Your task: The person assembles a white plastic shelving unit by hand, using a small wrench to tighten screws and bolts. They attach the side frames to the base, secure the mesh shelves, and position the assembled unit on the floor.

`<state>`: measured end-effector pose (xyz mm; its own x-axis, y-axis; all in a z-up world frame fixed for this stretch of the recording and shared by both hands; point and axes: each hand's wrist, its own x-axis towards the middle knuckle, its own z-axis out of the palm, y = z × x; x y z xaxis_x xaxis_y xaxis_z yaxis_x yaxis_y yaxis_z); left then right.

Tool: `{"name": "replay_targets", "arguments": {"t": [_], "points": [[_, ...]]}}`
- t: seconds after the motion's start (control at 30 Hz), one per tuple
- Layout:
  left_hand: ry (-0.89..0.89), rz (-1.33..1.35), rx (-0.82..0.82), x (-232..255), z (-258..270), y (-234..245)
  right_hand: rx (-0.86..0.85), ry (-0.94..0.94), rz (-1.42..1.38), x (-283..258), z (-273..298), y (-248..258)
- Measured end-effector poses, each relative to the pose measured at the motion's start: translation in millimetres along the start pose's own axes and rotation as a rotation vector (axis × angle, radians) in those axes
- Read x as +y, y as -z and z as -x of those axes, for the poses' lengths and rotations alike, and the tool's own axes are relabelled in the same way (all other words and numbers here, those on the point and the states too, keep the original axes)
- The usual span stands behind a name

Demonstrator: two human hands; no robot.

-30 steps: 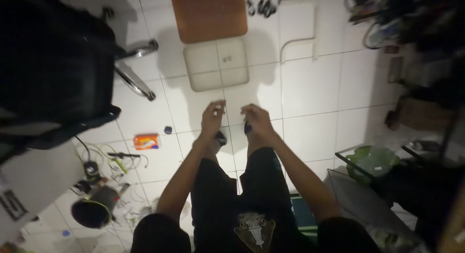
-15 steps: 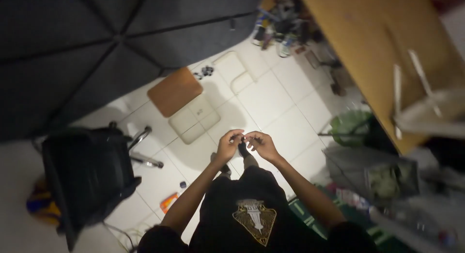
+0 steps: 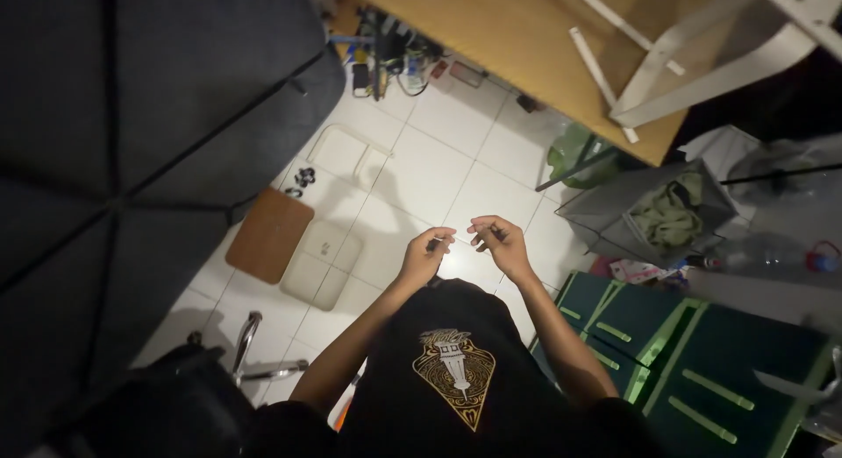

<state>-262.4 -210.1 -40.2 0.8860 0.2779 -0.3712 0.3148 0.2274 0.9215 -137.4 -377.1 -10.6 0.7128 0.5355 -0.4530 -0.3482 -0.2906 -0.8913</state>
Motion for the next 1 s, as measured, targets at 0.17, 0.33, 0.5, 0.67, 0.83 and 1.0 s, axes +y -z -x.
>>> {"name": "replay_targets", "arguments": {"t": [0.17,0.33,0.5,0.67,0.83,1.0], "points": [[0.011,-0.04,-0.093,7,-46,-33,0.106,0.065,0.0,2,-13,52],[0.06,-0.074,-0.128,22,-86,-58,0.17,0.064,0.023,-3,-29,97],[0.039,-0.064,-0.157,32,-119,-70,0.165,0.076,0.004,-24,-60,116],[0.07,-0.056,-0.16,37,-159,-72,0.133,0.1,0.015,-54,-108,118],[0.095,-0.076,-0.167,42,-216,-63,0.114,0.098,0.028,-76,-168,119],[0.064,-0.051,-0.176,49,-282,-49,0.147,0.113,0.048,-83,-231,126]]}}
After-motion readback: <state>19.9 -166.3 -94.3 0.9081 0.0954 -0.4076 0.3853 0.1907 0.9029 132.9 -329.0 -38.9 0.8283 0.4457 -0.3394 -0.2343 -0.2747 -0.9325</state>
